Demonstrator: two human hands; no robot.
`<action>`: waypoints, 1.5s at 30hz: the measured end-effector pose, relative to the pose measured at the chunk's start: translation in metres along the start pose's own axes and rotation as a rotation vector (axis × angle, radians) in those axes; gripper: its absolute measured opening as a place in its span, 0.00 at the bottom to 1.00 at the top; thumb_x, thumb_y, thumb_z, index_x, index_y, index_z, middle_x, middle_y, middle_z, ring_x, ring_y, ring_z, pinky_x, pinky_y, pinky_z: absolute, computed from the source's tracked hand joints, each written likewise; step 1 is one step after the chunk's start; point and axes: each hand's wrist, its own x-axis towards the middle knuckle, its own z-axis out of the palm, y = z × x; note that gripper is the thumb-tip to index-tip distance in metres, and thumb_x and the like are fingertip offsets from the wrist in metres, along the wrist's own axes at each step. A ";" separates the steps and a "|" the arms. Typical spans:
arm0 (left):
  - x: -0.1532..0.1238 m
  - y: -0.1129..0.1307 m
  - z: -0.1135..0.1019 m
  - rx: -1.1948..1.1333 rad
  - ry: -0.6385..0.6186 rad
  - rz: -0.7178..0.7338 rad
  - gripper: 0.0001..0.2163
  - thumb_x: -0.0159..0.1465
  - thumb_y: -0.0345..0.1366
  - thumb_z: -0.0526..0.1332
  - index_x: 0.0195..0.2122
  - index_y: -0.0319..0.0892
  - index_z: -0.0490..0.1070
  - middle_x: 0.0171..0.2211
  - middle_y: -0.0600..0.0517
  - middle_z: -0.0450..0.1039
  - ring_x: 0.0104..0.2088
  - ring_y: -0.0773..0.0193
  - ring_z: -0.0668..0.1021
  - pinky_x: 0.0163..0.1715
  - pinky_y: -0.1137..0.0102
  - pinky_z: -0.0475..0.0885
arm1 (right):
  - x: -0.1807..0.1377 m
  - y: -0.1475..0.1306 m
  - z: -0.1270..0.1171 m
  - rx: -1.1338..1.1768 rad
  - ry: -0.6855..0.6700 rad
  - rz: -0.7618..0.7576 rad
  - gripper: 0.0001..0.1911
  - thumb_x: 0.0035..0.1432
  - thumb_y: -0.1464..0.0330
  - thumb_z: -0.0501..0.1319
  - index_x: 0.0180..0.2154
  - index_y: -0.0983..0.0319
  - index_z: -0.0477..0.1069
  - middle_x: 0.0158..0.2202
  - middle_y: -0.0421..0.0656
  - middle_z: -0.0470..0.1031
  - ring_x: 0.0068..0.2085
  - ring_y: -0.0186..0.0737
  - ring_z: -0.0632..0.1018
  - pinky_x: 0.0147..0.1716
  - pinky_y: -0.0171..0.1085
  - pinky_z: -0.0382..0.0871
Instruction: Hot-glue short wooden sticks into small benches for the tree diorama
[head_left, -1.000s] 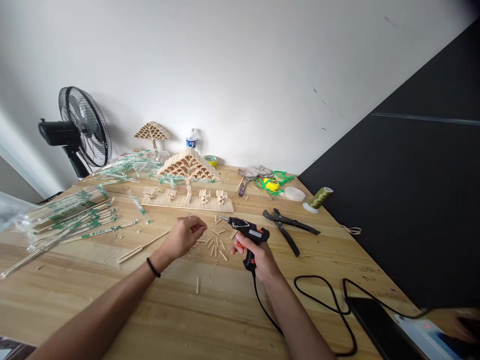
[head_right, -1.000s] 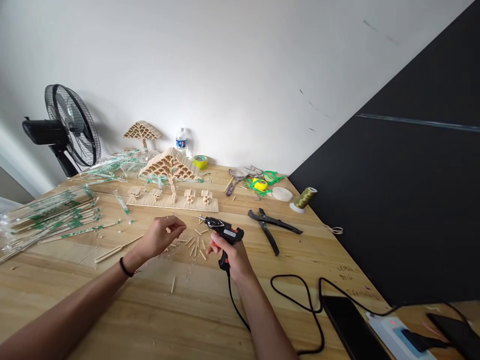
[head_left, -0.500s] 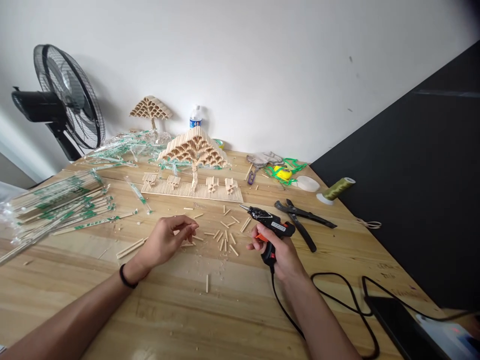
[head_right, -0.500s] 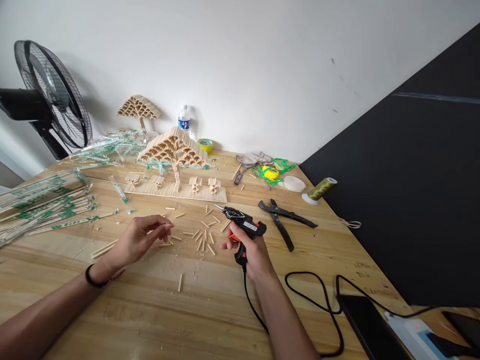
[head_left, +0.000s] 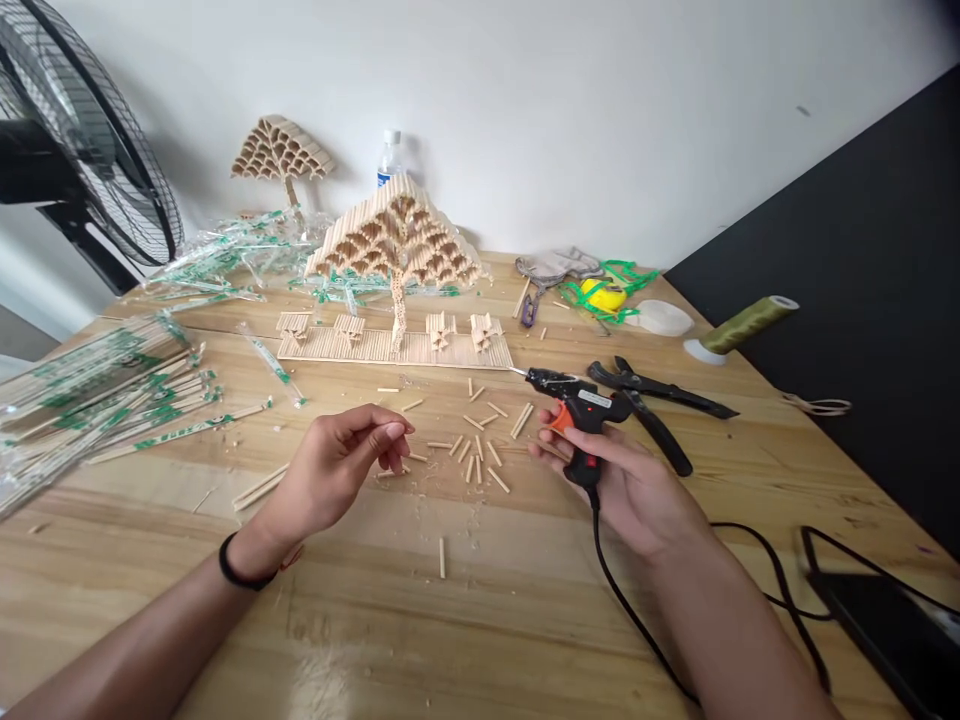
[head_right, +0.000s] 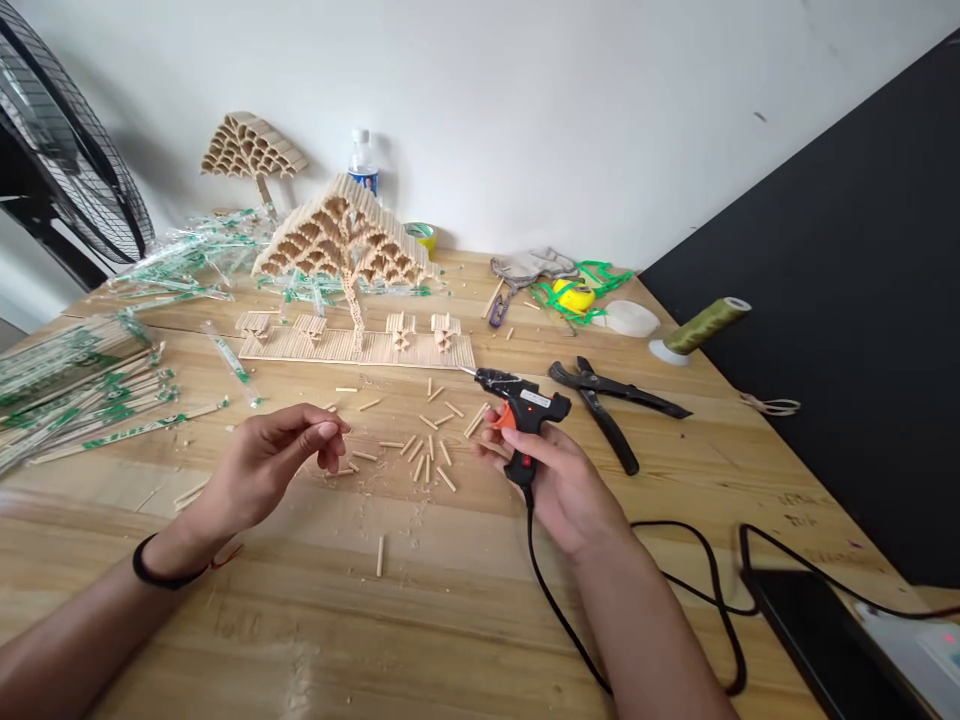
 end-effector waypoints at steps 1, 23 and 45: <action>0.001 0.000 0.000 -0.015 0.004 -0.006 0.16 0.69 0.50 0.67 0.35 0.41 0.81 0.29 0.49 0.81 0.26 0.63 0.80 0.29 0.68 0.78 | -0.002 -0.003 0.000 0.008 -0.014 -0.010 0.21 0.41 0.59 0.82 0.37 0.58 0.81 0.49 0.48 0.80 0.44 0.47 0.81 0.44 0.46 0.83; -0.012 -0.001 0.014 0.519 -0.392 0.177 0.08 0.71 0.30 0.58 0.36 0.44 0.76 0.30 0.51 0.79 0.27 0.65 0.76 0.28 0.72 0.67 | -0.006 -0.001 0.008 -0.011 -0.102 -0.035 0.28 0.46 0.57 0.80 0.49 0.55 0.80 0.43 0.46 0.78 0.33 0.39 0.72 0.25 0.36 0.63; 0.030 -0.018 -0.043 0.094 0.374 0.056 0.12 0.68 0.45 0.67 0.44 0.41 0.77 0.35 0.50 0.77 0.33 0.63 0.79 0.35 0.68 0.74 | 0.009 0.018 -0.003 -0.143 0.025 -0.089 0.27 0.48 0.53 0.80 0.45 0.61 0.80 0.30 0.42 0.74 0.29 0.38 0.71 0.27 0.38 0.66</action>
